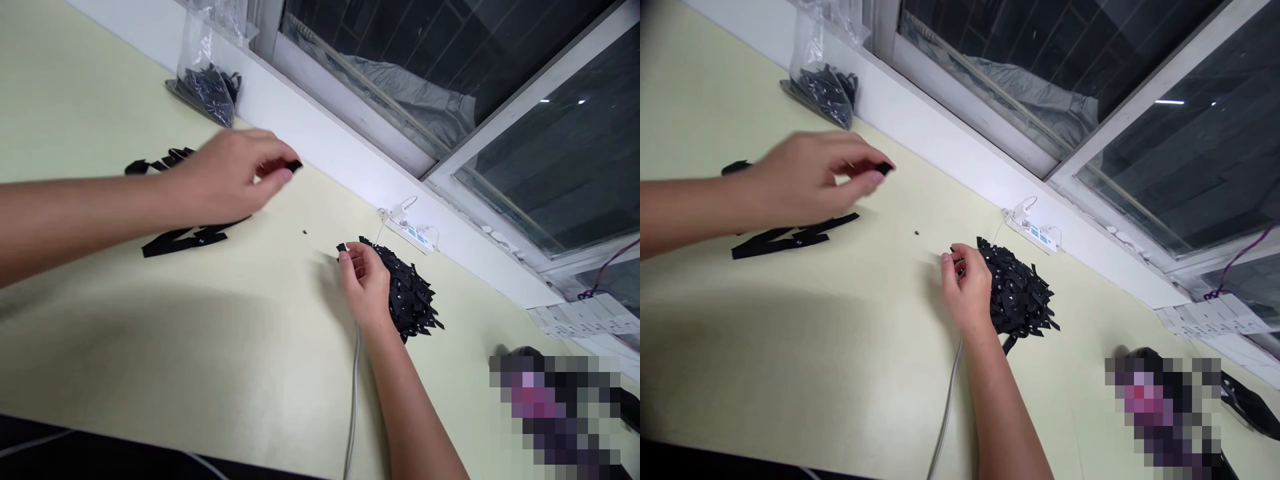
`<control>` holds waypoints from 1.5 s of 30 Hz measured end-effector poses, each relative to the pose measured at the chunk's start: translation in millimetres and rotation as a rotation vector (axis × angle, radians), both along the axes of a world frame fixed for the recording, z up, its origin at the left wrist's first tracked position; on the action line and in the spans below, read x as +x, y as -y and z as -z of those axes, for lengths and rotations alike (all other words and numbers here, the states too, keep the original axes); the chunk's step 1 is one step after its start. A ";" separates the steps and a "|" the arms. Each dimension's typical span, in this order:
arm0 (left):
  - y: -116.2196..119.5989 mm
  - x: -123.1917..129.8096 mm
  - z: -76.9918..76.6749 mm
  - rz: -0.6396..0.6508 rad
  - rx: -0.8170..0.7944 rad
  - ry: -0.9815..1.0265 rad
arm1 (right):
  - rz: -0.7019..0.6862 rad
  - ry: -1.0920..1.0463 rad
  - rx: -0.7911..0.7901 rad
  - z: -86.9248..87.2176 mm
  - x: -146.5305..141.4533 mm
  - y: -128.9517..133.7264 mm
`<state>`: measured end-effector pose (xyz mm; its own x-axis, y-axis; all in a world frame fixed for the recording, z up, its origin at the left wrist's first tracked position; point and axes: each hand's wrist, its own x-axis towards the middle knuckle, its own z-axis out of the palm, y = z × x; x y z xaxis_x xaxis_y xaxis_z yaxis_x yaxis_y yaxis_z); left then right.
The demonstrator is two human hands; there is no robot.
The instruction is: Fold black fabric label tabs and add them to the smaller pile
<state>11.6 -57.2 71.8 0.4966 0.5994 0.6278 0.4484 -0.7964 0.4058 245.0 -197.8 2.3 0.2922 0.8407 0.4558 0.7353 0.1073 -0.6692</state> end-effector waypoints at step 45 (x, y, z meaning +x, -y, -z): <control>31.2 68.0 84.6 0.587 -0.971 0.302 | -0.150 -0.154 -0.076 -0.5 -8.8 2.9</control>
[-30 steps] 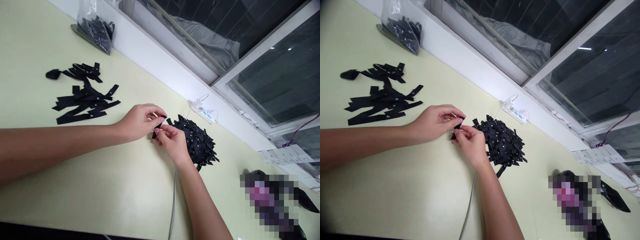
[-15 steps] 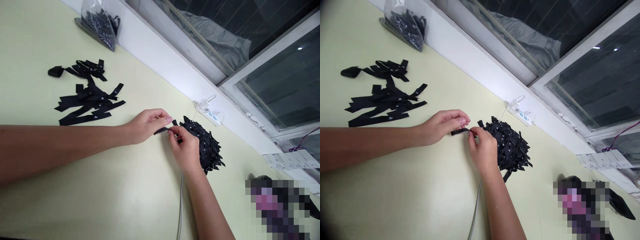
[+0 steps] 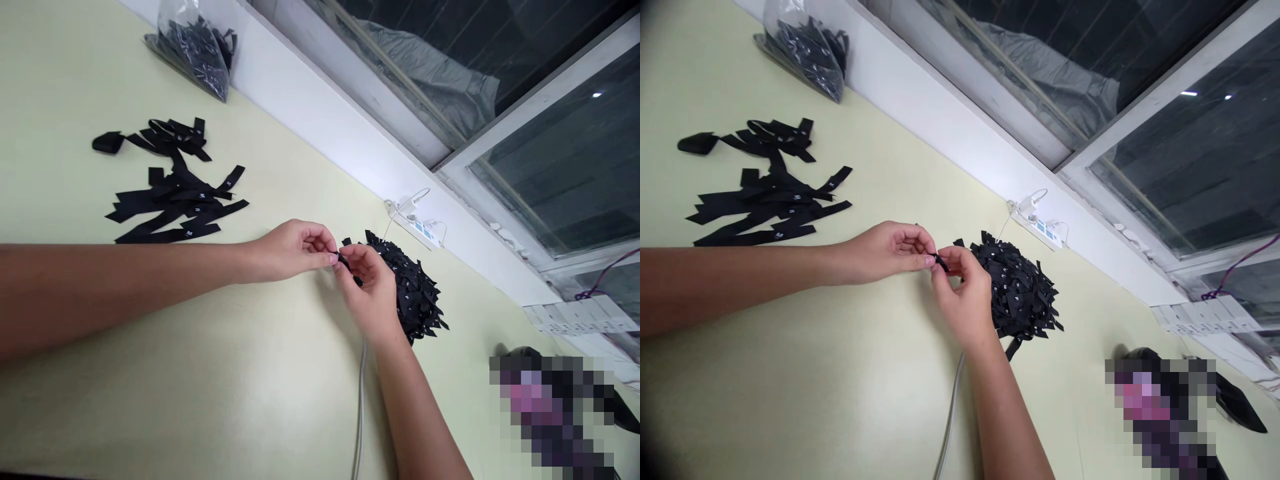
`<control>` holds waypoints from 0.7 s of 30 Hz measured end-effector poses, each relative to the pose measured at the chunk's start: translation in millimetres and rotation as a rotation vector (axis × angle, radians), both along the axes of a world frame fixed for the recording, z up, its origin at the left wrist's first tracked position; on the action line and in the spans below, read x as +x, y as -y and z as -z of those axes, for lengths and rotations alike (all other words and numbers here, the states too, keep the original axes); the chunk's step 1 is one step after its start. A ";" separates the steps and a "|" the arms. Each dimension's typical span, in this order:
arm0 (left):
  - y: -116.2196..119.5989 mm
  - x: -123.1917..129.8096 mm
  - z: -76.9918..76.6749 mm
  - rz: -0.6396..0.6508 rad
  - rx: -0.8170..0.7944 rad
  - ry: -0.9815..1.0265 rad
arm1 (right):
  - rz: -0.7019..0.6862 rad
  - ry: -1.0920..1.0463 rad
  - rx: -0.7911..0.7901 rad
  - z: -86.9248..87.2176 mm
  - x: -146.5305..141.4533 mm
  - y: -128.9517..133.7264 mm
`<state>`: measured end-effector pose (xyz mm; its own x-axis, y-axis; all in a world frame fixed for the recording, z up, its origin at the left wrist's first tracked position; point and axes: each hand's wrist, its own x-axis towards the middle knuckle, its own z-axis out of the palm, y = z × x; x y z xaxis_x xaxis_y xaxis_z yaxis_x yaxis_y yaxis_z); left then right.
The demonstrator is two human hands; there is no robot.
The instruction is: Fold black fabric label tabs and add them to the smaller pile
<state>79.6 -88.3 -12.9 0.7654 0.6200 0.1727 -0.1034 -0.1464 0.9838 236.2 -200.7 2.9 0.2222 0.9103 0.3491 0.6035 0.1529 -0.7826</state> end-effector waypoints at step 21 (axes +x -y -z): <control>8.4 -1.5 -4.2 -0.300 0.319 -0.034 | 0.060 -0.313 -0.218 1.7 7.3 -4.5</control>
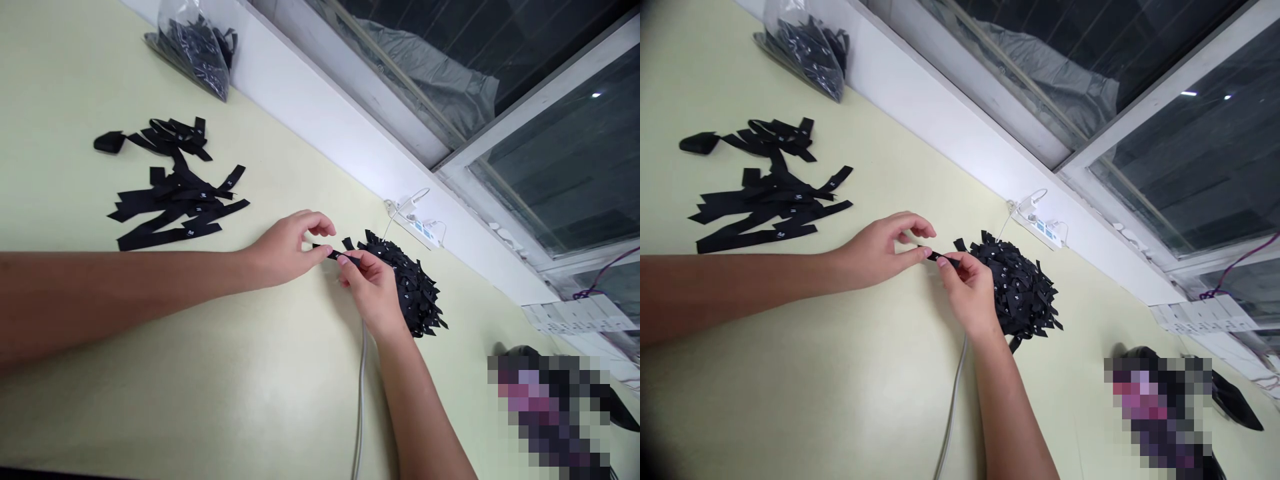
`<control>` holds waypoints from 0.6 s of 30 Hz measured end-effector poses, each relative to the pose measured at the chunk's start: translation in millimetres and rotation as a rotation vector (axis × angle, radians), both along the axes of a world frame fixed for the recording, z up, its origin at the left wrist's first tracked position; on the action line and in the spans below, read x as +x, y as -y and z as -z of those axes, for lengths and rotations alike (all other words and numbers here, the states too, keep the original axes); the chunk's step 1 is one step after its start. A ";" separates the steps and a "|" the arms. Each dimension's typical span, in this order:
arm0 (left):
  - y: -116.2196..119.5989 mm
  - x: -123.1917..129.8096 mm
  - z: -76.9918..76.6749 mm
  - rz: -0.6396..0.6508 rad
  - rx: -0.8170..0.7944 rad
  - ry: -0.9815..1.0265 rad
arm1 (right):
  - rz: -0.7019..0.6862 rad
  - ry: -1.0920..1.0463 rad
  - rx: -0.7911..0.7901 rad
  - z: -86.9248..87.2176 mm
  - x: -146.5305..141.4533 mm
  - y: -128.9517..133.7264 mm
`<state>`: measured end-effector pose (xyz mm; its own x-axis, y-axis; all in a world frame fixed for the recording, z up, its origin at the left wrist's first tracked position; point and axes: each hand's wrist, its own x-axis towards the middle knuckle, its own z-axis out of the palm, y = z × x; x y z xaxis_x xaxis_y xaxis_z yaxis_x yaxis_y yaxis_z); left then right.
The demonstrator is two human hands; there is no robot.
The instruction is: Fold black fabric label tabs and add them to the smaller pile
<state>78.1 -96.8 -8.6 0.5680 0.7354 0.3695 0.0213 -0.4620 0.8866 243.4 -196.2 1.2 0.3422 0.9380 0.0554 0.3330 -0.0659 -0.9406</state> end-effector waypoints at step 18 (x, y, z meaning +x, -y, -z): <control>1.2 -2.8 6.0 0.136 0.294 -0.127 | -0.092 0.447 0.211 -3.8 -13.3 9.0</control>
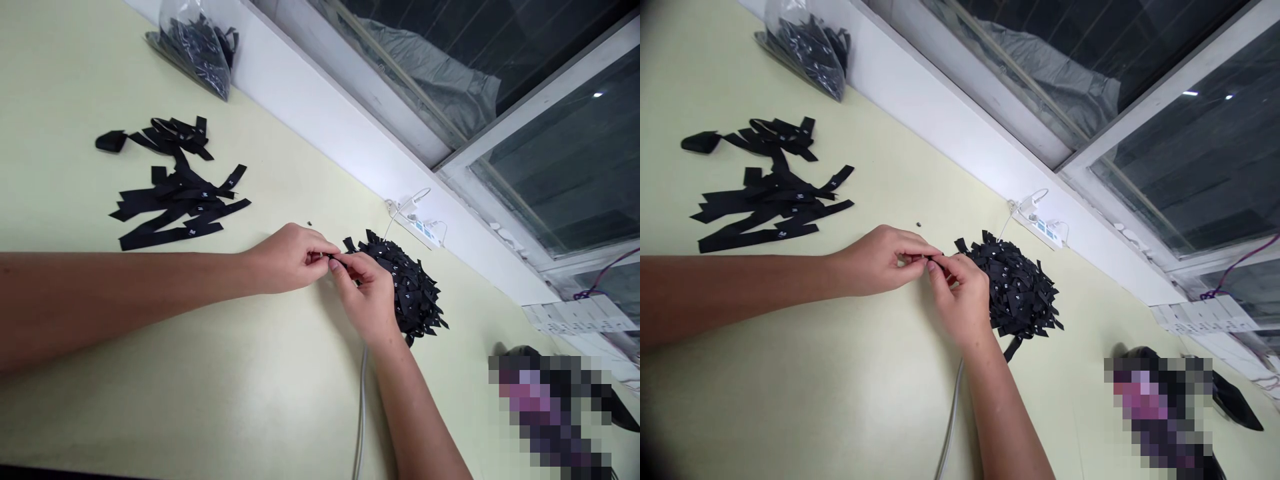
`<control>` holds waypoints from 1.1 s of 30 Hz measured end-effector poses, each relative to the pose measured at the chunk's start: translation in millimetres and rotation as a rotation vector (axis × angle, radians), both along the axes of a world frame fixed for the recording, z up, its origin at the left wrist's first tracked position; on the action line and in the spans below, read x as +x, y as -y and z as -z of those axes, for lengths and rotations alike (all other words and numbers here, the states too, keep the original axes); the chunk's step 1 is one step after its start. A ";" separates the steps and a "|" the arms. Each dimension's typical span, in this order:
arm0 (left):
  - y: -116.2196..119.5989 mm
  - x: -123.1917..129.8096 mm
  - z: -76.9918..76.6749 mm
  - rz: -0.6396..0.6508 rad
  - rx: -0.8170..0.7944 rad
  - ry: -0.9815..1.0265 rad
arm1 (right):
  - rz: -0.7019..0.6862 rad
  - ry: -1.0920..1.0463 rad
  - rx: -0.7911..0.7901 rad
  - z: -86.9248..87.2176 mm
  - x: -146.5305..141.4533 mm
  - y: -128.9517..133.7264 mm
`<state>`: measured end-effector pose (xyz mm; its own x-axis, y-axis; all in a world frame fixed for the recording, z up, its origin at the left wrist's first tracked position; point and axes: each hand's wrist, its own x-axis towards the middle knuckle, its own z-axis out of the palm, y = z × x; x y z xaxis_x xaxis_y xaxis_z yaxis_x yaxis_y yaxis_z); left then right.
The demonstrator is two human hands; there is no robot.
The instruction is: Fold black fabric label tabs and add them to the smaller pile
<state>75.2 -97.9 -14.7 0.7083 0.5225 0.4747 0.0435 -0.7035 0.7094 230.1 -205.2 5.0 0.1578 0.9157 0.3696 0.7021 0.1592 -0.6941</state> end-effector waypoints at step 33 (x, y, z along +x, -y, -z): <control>2.7 3.6 -3.6 -0.111 -0.267 -0.030 | 0.127 -0.416 -0.125 11.4 -2.2 -8.4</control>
<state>78.8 -100.6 -11.0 0.6514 0.7011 0.2899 0.1336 -0.4821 0.8658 227.8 -196.9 -6.4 0.3835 0.9130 0.1388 0.3675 -0.0130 -0.9299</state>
